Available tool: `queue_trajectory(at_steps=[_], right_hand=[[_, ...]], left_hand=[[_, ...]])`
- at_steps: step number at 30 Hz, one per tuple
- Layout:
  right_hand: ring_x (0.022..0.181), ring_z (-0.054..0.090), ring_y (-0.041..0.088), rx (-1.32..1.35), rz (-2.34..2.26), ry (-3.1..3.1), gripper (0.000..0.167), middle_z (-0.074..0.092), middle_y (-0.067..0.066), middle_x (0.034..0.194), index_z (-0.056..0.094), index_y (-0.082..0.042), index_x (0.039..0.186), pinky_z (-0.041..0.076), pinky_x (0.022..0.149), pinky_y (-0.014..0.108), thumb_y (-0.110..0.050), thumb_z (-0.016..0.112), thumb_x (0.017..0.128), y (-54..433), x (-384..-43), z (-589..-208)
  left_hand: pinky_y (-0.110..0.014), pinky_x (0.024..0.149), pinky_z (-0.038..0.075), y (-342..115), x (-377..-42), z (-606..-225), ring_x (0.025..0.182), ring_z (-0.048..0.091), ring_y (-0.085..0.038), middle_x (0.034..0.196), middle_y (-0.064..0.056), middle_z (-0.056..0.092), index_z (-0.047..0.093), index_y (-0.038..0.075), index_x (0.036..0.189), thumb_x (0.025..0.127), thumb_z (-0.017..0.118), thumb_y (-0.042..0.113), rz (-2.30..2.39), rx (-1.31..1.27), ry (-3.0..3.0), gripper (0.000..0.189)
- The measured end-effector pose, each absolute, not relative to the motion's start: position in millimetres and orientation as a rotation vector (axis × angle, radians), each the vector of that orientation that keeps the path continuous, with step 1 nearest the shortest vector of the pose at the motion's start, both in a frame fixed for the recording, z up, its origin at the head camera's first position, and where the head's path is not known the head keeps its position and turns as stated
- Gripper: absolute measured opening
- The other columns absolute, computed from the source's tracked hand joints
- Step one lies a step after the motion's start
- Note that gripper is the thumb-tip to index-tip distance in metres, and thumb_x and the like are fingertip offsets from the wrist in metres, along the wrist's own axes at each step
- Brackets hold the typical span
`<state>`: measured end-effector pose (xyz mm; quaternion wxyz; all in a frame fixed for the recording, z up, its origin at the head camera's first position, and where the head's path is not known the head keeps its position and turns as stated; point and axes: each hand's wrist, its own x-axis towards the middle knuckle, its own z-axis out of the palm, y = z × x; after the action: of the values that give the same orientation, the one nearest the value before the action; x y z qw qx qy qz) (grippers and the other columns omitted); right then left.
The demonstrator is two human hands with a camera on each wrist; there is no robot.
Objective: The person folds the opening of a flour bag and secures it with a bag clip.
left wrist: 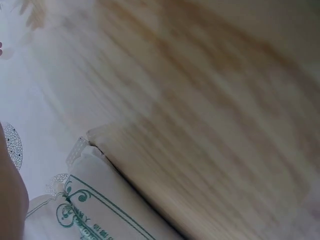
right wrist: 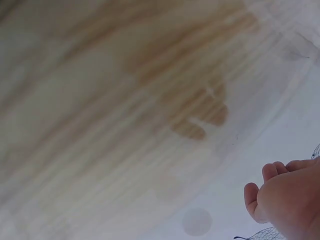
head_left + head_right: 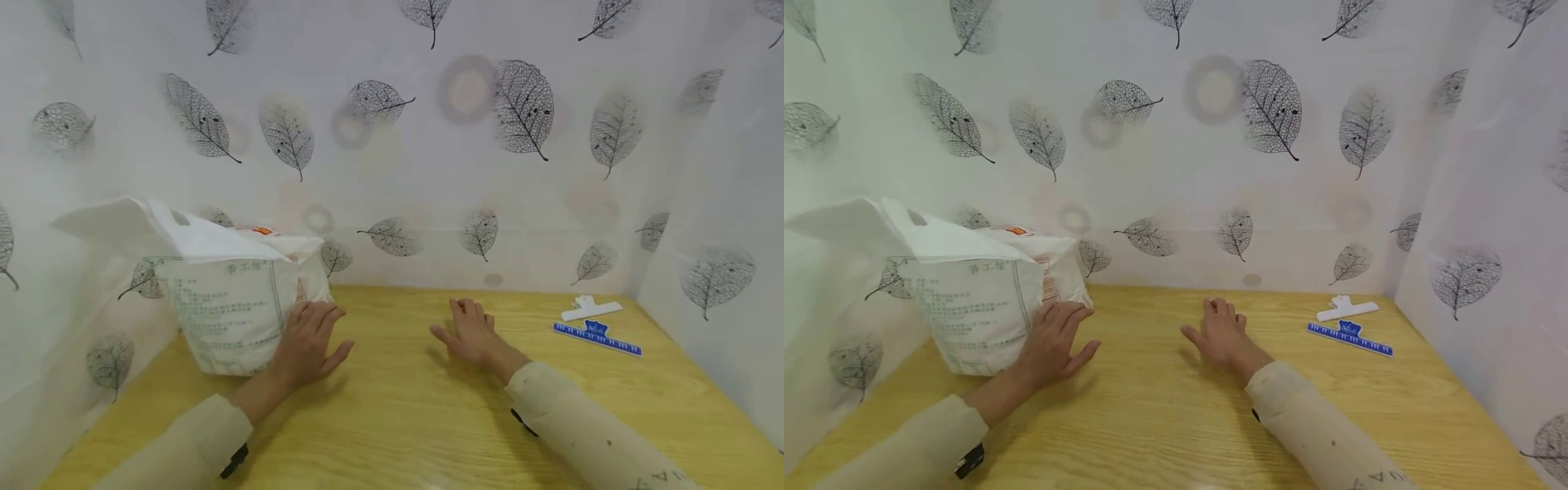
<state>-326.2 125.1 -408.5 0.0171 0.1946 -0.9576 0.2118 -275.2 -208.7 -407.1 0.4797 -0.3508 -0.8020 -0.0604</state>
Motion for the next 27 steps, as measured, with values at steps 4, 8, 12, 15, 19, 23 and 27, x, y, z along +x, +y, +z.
queue_trajectory(at_steps=[4, 8, 12, 15, 19, 23, 27], right_hand=[[0.143, 0.024, 0.044, 0.628, 0.696, -2.992, 0.083, 0.027, 0.025, 0.155, 0.021, 0.003, 0.156, 0.019, 0.109, 0.065, -0.052, 0.048, 0.101, 118.1, -322.2, -411.7], [0.142, 0.026, 0.041, 0.633, 0.697, -2.985, 0.083, 0.029, 0.023, 0.154, 0.023, 0.002, 0.156, 0.019, 0.11, 0.064, -0.055, 0.047, 0.101, 111.3, -319.5, -412.6], [0.142, 0.026, 0.04, 0.624, 0.707, -2.973, 0.083, 0.029, 0.022, 0.154, 0.024, 0.001, 0.156, 0.02, 0.11, 0.063, -0.056, 0.046, 0.101, 108.6, -318.1, -408.6], [0.145, 0.022, 0.041, 0.639, 0.725, -2.981, 0.082, 0.028, 0.022, 0.155, 0.024, 0.002, 0.156, 0.019, 0.11, 0.064, -0.054, 0.047, 0.101, 105.6, -316.8, -406.9], [0.146, 0.02, 0.042, 0.633, 0.749, -2.988, 0.08, 0.027, 0.023, 0.157, 0.024, 0.002, 0.156, 0.019, 0.111, 0.065, -0.053, 0.047, 0.101, 101.6, -315.8, -406.0], [0.145, 0.023, 0.04, 0.577, 0.796, -2.979, 0.079, 0.028, 0.023, 0.155, 0.026, 0.001, 0.155, 0.021, 0.11, 0.065, -0.053, 0.046, 0.102, 99.5, -315.0, -405.7], [0.143, 0.025, 0.041, 0.579, 0.808, -2.96, 0.078, 0.03, 0.025, 0.152, 0.027, 0.003, 0.154, 0.021, 0.11, 0.064, -0.051, 0.048, 0.102, 97.0, -313.0, -404.9]], left_hand=[[-0.054, 0.09, 0.04, -210.8, -274.4, -409.2, 0.096, 0.059, -0.033, 0.105, -0.016, 0.063, 0.063, -0.003, 0.111, 0.096, 0.051, 0.046, -0.145, -0.853, -1.939, 0.052], [-0.056, 0.09, 0.04, -213.1, -271.6, -408.9, 0.097, 0.059, -0.033, 0.106, -0.016, 0.062, 0.063, -0.004, 0.111, 0.096, 0.051, 0.045, -0.167, -0.841, -1.916, 0.051], [-0.053, 0.091, 0.038, -211.9, -271.3, -403.9, 0.097, 0.059, -0.033, 0.105, -0.016, 0.062, 0.063, -0.004, 0.112, 0.094, 0.054, 0.041, -0.185, -0.863, -1.872, 0.049], [-0.051, 0.091, 0.037, -212.8, -270.2, -402.4, 0.096, 0.058, -0.033, 0.104, -0.016, 0.062, 0.064, -0.004, 0.111, 0.094, 0.054, 0.04, -0.188, -0.872, -1.845, 0.048], [-0.051, 0.09, 0.038, -216.0, -268.0, -401.4, 0.096, 0.058, -0.032, 0.103, -0.014, 0.062, 0.064, -0.003, 0.11, 0.095, 0.053, 0.04, -0.181, -0.886, -1.822, 0.047], [-0.051, 0.089, 0.038, -218.1, -266.6, -401.2, 0.095, 0.058, -0.032, 0.103, -0.014, 0.062, 0.065, -0.003, 0.109, 0.095, 0.053, 0.039, -0.171, -0.899, -1.806, 0.046], [-0.05, 0.09, 0.037, -222.1, -263.8, -400.2, 0.097, 0.058, -0.033, 0.103, -0.015, 0.062, 0.064, -0.004, 0.108, 0.095, 0.054, 0.038, -0.178, -0.887, -1.79, 0.045]])
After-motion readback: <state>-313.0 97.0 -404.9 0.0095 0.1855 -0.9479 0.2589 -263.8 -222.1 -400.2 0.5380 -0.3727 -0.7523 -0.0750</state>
